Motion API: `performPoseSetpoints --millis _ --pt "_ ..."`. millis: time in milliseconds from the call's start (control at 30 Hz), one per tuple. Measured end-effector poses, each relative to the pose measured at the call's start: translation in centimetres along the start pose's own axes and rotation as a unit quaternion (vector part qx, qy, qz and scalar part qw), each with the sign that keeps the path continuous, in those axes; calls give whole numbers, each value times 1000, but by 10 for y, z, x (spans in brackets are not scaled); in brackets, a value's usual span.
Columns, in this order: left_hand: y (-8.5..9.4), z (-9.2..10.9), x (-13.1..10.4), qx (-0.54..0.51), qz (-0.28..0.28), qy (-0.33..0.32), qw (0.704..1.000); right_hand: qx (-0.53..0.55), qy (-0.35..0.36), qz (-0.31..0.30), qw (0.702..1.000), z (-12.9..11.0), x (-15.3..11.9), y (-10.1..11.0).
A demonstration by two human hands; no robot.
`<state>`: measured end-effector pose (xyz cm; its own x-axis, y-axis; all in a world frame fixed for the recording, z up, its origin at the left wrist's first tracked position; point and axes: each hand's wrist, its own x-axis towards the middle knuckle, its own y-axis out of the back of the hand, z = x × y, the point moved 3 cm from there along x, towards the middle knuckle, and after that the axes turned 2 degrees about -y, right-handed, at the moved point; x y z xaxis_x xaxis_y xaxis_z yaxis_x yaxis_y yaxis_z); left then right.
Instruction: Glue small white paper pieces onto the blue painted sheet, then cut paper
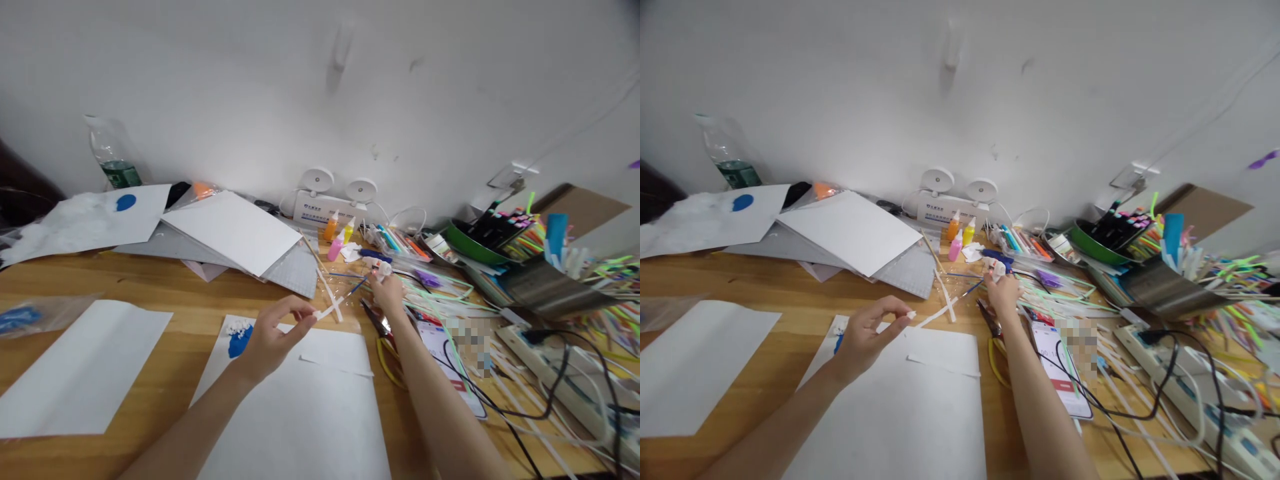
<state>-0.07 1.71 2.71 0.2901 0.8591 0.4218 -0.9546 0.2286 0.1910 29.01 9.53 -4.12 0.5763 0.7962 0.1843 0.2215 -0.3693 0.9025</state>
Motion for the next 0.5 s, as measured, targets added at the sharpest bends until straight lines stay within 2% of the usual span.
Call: performPoseSetpoints --millis 233,500 --pt "0 -1 0 3 1 5 1000 -28 -28 2 999 3 -3 2" --pt "0 -3 0 4 3 17 1000 -5 -17 2 1000 5 -7 13"
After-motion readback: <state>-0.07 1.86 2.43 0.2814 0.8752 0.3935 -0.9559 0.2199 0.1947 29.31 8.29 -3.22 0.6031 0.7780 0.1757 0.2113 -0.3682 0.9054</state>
